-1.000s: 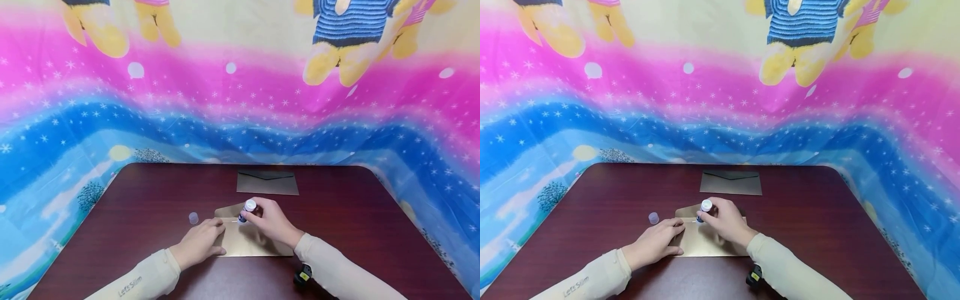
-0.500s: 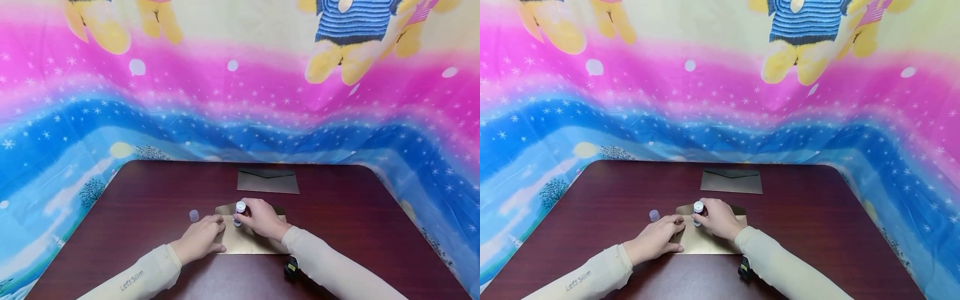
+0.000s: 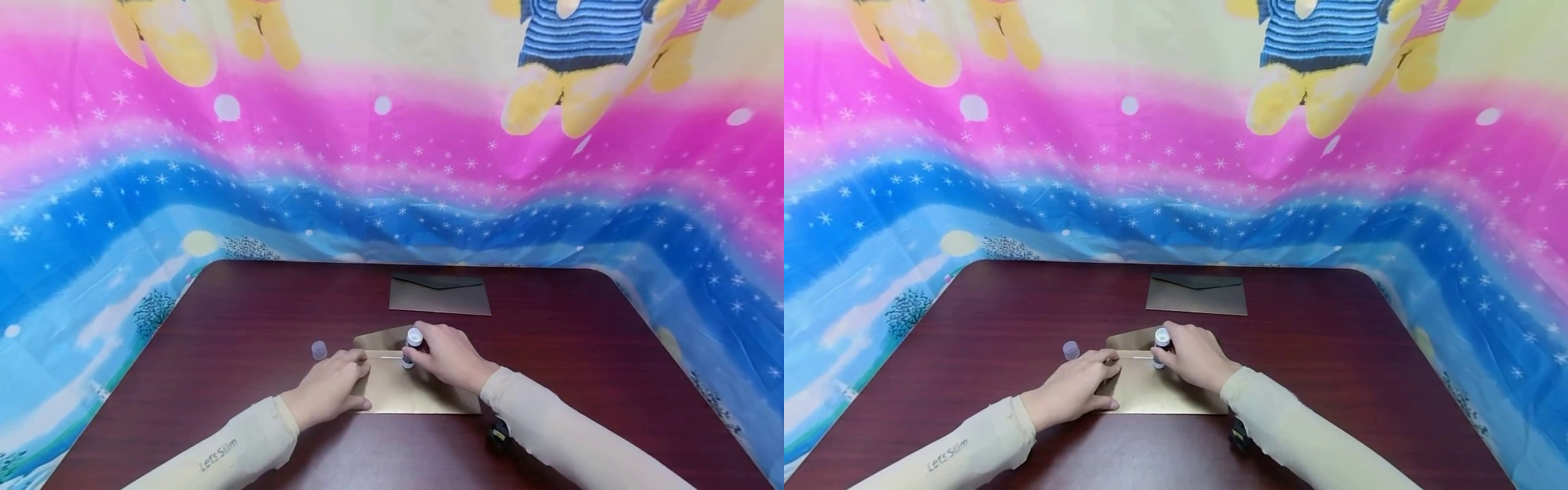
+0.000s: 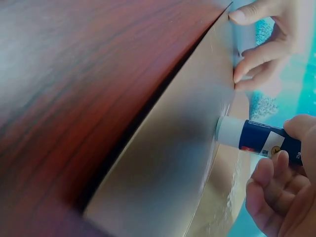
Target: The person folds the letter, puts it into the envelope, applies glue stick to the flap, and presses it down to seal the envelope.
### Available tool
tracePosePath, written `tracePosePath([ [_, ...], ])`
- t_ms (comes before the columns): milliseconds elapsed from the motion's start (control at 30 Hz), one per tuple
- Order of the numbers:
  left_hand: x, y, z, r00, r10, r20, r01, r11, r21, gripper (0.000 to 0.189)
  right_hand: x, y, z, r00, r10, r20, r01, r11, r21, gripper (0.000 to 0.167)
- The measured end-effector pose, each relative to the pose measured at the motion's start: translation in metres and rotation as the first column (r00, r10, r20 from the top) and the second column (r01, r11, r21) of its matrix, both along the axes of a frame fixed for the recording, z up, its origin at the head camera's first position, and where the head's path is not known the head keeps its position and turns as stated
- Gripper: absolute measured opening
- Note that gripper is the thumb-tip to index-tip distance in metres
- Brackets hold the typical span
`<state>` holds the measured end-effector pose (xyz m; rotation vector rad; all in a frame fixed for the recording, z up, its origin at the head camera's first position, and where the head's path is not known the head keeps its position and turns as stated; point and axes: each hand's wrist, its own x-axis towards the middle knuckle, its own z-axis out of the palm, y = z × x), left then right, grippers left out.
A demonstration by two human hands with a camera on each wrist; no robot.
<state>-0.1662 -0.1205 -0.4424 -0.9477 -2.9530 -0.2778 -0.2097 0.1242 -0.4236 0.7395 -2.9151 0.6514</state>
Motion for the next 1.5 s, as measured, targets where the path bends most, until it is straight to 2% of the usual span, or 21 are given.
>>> tracePosePath([
  [333, 0.001, -0.001, 0.001, 1.0, 0.012, 0.015, -0.012, 1.0, 0.0, 0.061, 0.006, 0.023, 0.004, 0.997, -0.048, 0.062, 0.046, 0.998, 0.031, 0.02],
  [867, 0.002, 0.0, 0.002, 0.999, 0.019, 0.046, -0.019, 1.0, 0.002, 0.064, 0.001, 0.055, 0.008, 0.993, -0.096, 0.066, 0.092, 0.994, 0.064, 0.02],
  [1100, 0.004, -0.001, 0.002, 0.999, 0.011, 0.033, -0.011, 1.0, -0.001, 0.062, -0.002, 0.054, 0.017, 0.988, -0.127, 0.086, 0.13, 0.991, -0.029, 0.019],
  [1367, 0.005, 0.0, 0.002, 1.0, 0.01, 0.024, -0.01, 1.0, 0.003, 0.06, -0.001, 0.049, 0.029, 0.984, -0.178, 0.014, 0.178, 0.973, -0.144, 0.019],
  [1500, 0.004, 0.0, 0.003, 1.0, 0.016, 0.023, -0.016, 1.0, 0.003, 0.061, 0.0, 0.04, 0.032, 0.983, -0.184, 0.01, 0.182, 0.96, -0.213, 0.018],
])
